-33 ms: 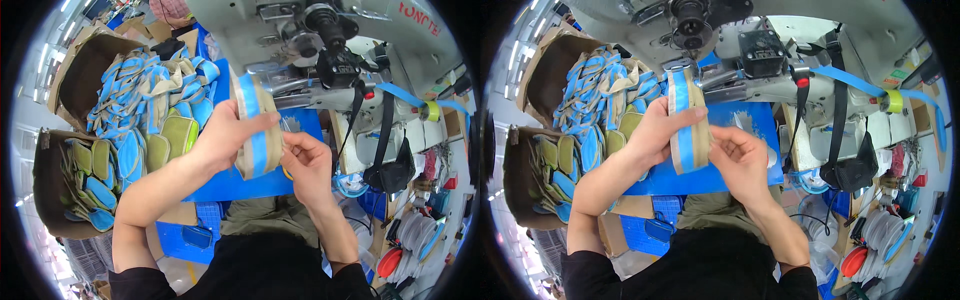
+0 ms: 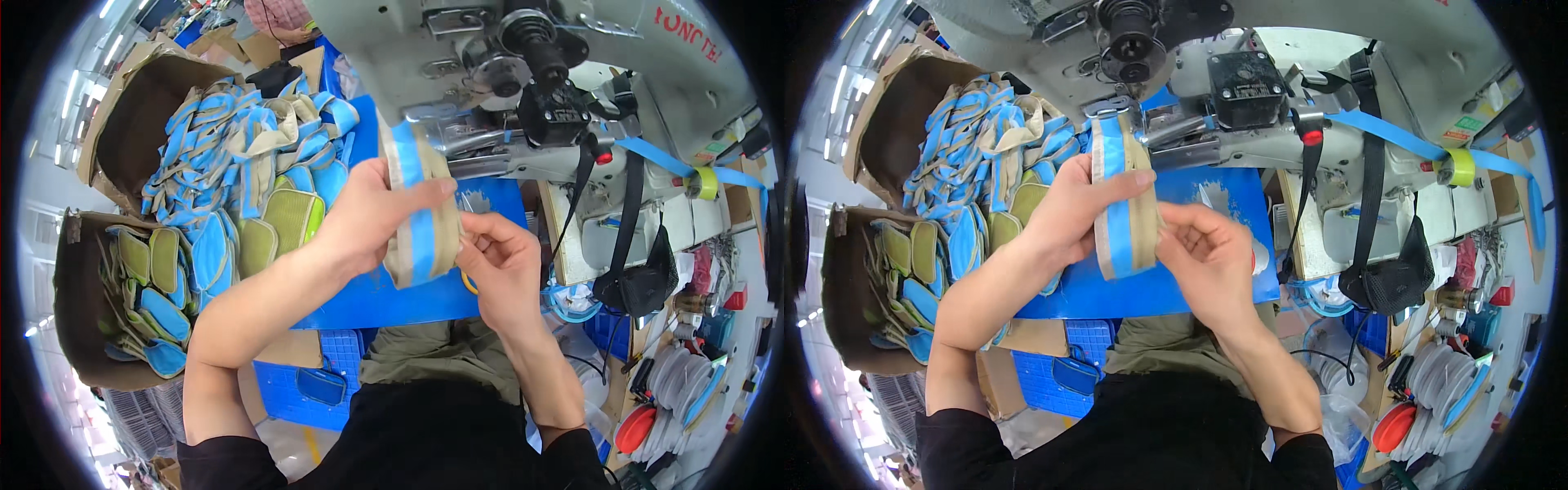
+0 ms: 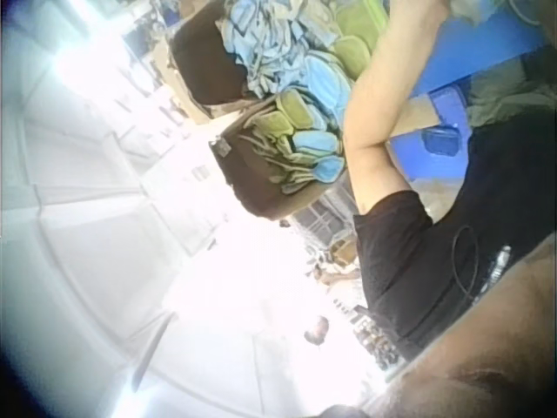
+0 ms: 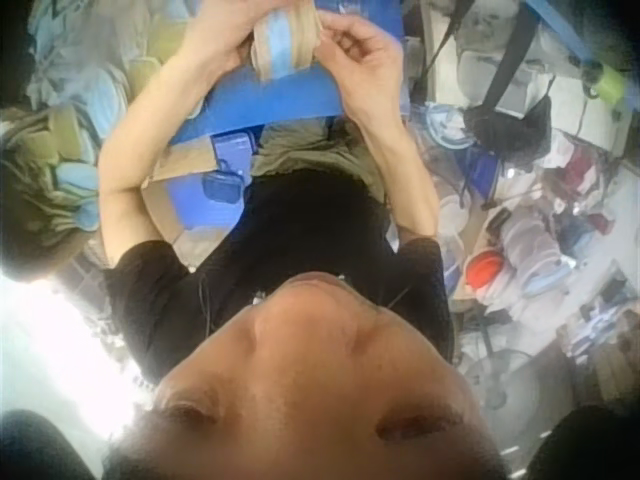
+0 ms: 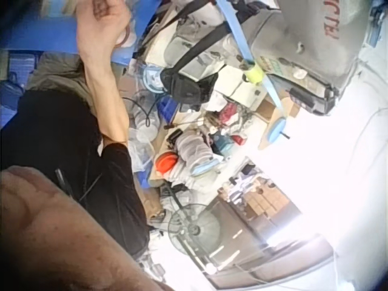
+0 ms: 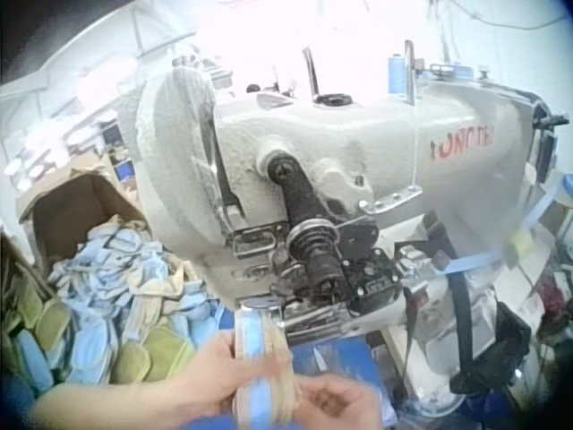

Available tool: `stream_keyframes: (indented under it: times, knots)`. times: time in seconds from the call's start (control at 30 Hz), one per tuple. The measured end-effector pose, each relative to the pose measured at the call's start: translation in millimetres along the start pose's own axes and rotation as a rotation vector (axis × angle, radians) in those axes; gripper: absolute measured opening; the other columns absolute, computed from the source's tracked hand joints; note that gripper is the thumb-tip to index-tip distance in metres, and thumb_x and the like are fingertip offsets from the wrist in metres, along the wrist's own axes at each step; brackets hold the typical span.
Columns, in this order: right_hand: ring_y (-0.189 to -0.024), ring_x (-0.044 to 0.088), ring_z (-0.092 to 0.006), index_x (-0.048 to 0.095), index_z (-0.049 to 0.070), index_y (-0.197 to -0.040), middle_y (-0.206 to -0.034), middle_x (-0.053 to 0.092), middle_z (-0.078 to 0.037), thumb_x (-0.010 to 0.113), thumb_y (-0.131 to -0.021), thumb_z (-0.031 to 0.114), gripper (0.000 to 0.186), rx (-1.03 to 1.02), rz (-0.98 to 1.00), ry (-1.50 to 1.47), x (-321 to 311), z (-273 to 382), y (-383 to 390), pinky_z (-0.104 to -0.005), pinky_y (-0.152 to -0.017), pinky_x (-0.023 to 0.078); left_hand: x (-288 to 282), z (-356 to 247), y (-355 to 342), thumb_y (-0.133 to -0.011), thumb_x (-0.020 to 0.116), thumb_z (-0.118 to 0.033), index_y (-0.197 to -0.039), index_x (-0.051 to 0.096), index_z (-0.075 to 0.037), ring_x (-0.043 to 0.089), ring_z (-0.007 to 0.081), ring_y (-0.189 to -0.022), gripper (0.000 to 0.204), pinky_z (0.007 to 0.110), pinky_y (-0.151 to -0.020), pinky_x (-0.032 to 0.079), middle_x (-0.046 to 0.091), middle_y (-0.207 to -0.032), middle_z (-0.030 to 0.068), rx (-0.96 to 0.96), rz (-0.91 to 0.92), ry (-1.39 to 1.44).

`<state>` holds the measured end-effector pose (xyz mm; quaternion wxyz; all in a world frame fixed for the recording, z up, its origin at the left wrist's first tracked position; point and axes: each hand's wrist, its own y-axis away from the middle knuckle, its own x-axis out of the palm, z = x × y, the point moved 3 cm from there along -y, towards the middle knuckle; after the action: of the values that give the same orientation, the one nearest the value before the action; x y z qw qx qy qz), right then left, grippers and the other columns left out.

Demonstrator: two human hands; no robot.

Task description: The person sews the edges of small fabric pouches using an industrial sewing machine. They pick up pouches from a pile, align them under the needle, and stitch the seams. After sewing, they use scissors to trim excess thread and inspect the finished pouches before placing them aside.

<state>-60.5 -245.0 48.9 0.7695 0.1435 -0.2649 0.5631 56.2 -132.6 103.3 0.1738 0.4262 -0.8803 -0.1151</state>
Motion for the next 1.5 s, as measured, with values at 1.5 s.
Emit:
stream_keyframes:
  times: [1.5]
  knots:
    - [-0.084,0.065,-0.0083,0.069,-0.005,-0.113,-0.094,0.072,-0.005,0.070,-0.088,-0.002,0.025,-0.126,-0.085,0.171,1.2,-4.7,-40.5,-0.0233,-0.076,0.052,-8.9,-0.6,-16.5,-0.088,0.078,-0.012,-0.110,0.065,-0.002,0.071,0.0142,-0.084,0.027,0.030,-0.070,0.058,0.072,-0.099,0.0065,0.002,-0.004,0.061]
